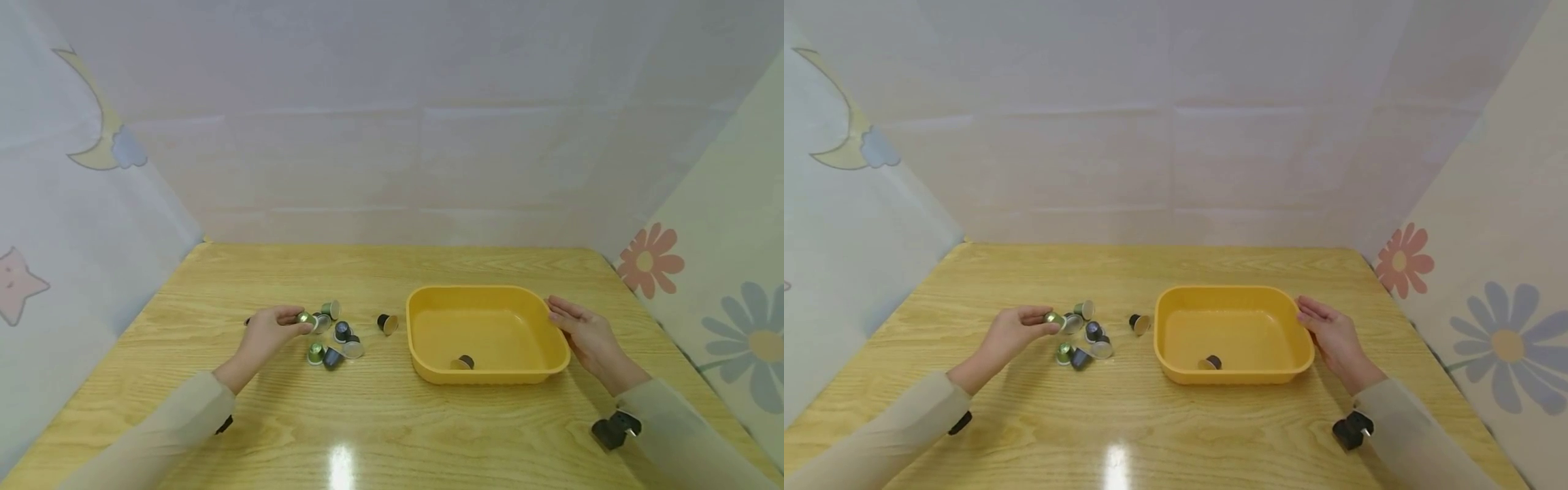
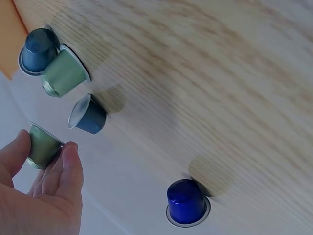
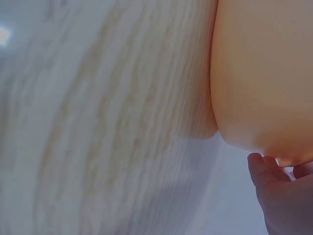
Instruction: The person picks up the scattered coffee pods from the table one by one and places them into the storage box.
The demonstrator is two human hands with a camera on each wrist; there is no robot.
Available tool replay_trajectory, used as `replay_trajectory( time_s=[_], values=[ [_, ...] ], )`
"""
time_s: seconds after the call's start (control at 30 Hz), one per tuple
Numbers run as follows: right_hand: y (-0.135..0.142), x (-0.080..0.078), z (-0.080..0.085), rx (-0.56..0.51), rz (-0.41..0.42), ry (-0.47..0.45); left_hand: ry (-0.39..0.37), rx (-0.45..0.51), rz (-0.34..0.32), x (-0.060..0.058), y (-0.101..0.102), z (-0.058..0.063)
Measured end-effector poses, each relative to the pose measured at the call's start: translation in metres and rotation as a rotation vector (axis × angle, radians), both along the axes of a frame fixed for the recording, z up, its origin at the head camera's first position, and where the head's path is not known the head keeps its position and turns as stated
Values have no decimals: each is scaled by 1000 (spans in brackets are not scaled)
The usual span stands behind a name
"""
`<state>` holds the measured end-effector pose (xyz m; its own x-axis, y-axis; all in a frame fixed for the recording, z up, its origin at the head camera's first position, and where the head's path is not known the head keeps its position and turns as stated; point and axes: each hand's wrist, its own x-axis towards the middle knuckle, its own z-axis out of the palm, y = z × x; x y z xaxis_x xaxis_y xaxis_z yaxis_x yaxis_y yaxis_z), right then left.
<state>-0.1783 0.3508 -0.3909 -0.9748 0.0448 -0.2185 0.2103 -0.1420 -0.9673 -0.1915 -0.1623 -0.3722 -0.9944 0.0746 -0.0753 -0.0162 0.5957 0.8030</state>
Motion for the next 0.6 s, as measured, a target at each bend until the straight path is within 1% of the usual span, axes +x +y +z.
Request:
replay_trajectory(
  time_s=[0.2,0.33,0.43,0.6],
  values=[
    [-1,0,1,-5,5,14,-15,23,6,4,8,2],
    [-1,1,0,-27,-1,12,-41,68,-7,8,14,0],
    [-2,0,0,-31,-2,11,-52,104,-1,10,18,0],
    [-2,0,0,-8,1,7,-57,140,10,11,29,1]
  ],
)
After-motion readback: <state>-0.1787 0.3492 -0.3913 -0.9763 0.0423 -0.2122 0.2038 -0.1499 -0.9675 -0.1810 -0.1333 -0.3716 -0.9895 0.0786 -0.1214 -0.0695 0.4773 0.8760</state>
